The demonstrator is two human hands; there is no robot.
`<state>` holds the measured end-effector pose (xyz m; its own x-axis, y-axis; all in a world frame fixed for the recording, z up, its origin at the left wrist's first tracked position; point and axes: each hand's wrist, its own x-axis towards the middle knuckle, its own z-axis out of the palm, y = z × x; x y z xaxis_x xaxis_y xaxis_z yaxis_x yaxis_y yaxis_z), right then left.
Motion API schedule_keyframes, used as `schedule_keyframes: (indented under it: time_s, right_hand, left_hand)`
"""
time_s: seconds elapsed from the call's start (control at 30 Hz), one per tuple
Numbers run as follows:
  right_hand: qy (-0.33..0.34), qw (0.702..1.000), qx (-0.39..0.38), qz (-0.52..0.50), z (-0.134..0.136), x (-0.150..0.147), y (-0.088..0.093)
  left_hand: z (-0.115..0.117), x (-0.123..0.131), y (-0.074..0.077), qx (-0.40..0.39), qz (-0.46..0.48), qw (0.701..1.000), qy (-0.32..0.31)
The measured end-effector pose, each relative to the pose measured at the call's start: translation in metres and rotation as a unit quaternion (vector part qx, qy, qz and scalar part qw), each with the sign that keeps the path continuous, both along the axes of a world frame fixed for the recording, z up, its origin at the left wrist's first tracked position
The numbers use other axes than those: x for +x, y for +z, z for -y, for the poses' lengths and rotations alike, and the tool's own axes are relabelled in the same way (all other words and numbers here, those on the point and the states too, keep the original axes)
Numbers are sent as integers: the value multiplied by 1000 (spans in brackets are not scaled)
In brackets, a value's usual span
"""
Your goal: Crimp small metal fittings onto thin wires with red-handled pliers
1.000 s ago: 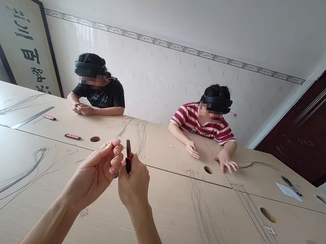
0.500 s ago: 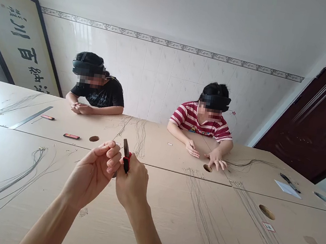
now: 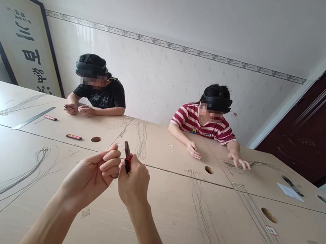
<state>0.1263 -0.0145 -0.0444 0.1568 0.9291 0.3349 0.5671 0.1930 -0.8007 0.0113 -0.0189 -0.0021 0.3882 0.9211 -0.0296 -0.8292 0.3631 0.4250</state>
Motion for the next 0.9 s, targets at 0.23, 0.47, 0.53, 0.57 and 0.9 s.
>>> schedule_keyframes:
  time_s: [0.23,0.47,0.53,0.57,0.9]
  right_hand:
    - [0,1000,-3,-8,-1,3,0]
    - [-6,1000,-6,-10,-2,5,2]
    - [3,1000,-5,-19,-2,5,3]
    - [10,1000,-4,-24,-1,4,4]
    - [-3,1000,9,-5,-1,3,2]
  left_hand:
    - [0,2,-1,21,-25,999,27]
    - [-5,1,-6,93,-94,990,52]
    - [-6,2,-8,116,-113,985,58]
    - [-6,2,-8,129,-122,982,61]
    - [-8,1,-6,125,-96,986,55]
